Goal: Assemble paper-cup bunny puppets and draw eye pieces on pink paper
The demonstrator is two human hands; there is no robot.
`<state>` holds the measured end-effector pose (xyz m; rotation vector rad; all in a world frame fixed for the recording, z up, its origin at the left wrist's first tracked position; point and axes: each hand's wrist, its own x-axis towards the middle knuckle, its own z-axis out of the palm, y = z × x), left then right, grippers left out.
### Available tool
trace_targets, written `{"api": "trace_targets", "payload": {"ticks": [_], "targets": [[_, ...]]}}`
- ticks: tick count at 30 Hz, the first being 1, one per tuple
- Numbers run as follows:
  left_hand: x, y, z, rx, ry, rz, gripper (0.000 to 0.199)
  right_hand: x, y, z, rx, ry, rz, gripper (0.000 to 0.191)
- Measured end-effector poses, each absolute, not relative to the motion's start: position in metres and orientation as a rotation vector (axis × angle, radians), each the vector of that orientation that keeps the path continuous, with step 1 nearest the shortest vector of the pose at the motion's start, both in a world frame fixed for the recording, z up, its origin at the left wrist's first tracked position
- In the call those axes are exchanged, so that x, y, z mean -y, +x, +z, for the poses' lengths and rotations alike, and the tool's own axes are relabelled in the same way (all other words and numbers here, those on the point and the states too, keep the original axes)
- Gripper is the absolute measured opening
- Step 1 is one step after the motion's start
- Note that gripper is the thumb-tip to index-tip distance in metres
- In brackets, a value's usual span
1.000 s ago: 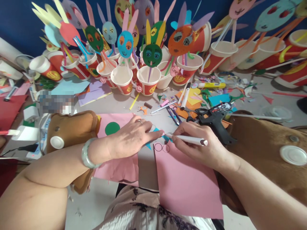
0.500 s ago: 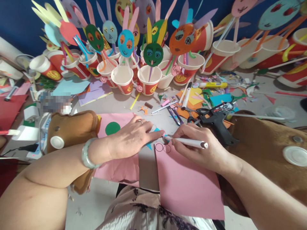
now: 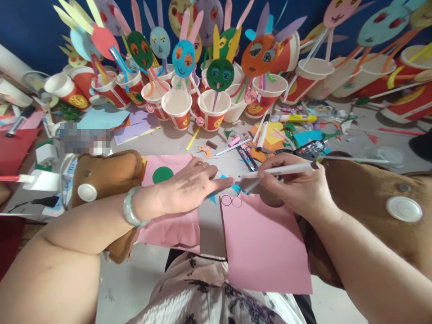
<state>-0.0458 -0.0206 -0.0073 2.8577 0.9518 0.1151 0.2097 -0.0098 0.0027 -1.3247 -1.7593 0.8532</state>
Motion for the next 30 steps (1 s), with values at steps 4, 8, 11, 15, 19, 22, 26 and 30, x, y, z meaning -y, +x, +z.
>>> {"api": "trace_targets", "payload": {"ticks": [4,8,11,15,19,22,26,30], "targets": [[0.02,-0.05,-0.009,-0.919,2.891,0.148,0.047,0.01,0.203,0.002,1.665,-1.339,0.797,0.011],[0.019,-0.056,-0.015,-0.853,2.943,0.224,0.048,0.006,0.198,0.01,1.782,-1.296,0.794,0.03],[0.019,-0.056,-0.015,-0.854,2.99,0.217,0.047,-0.004,0.192,0.018,2.043,-1.244,0.741,0.045],[0.02,-0.052,-0.01,-0.898,3.0,0.16,0.046,-0.024,0.175,0.031,2.355,-1.235,0.748,0.045],[0.018,-0.047,-0.007,-0.908,2.952,0.043,0.054,-0.043,0.155,0.042,2.584,-1.288,0.784,0.039],[0.016,-0.044,-0.005,-0.92,2.911,-0.062,0.065,-0.054,0.146,0.045,2.764,-1.212,0.802,0.031],[0.018,-0.046,-0.002,-0.908,2.875,-0.025,0.064,-0.061,0.14,0.044,2.901,-1.138,0.885,0.024],[0.022,-0.049,0.003,-0.867,2.817,0.054,0.055,-0.062,0.135,0.046,2.931,-1.139,0.968,0.021]]}}
